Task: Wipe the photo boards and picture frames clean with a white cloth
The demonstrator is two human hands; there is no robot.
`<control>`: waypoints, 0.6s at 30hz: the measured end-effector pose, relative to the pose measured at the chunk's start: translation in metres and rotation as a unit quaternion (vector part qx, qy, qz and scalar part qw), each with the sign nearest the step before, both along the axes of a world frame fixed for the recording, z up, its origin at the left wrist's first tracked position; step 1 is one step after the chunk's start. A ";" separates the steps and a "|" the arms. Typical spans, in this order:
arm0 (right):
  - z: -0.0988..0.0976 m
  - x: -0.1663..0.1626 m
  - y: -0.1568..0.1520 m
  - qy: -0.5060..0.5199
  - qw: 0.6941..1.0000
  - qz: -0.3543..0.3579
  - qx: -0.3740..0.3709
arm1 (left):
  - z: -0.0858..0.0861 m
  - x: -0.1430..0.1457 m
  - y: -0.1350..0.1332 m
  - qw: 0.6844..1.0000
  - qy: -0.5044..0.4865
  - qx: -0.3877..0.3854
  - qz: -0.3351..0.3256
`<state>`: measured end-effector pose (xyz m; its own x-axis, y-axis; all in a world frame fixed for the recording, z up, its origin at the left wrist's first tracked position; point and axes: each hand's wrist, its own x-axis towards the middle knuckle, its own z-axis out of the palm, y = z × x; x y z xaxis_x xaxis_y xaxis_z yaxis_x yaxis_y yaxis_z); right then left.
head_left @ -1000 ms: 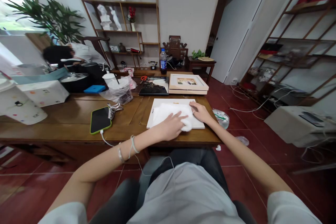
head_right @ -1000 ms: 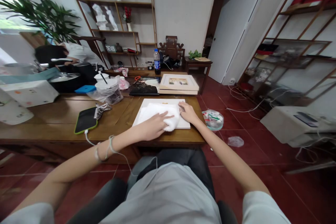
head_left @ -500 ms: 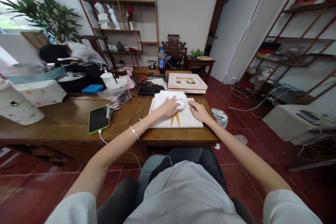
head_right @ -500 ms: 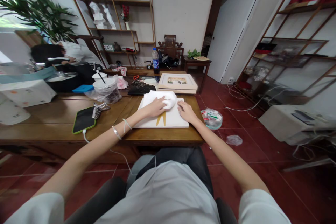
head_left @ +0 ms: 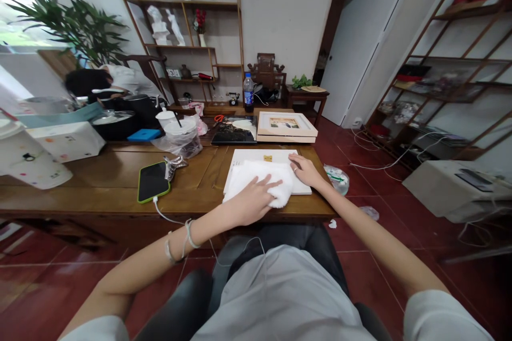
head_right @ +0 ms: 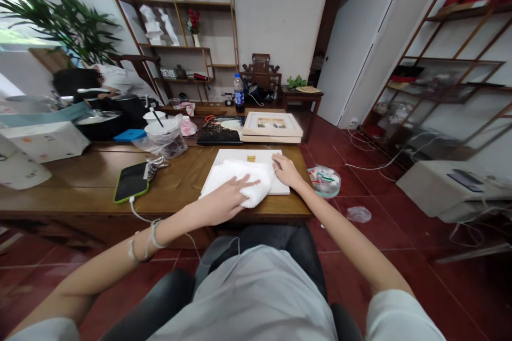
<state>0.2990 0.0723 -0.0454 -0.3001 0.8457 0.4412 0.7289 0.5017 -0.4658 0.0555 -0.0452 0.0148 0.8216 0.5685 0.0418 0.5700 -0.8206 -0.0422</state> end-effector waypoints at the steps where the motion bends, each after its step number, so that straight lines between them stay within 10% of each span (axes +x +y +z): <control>1: 0.000 0.000 0.000 -0.004 1.000 -0.001 0.001 | -0.001 0.000 0.006 1.000 -0.006 -0.002 0.011; 12: -0.003 0.001 0.002 0.003 1.000 0.004 0.001 | -0.006 0.005 0.113 0.990 -0.027 0.036 0.133; 18: -0.003 0.001 0.002 0.018 1.000 0.006 0.001 | -0.014 0.003 0.096 0.989 -0.017 0.053 0.139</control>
<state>0.2999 0.0744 -0.0482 -0.2933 0.8419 0.4530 0.7056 0.5103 -0.4916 0.0585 0.0504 0.0009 0.6309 0.7634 0.1384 0.7758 -0.6235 -0.0969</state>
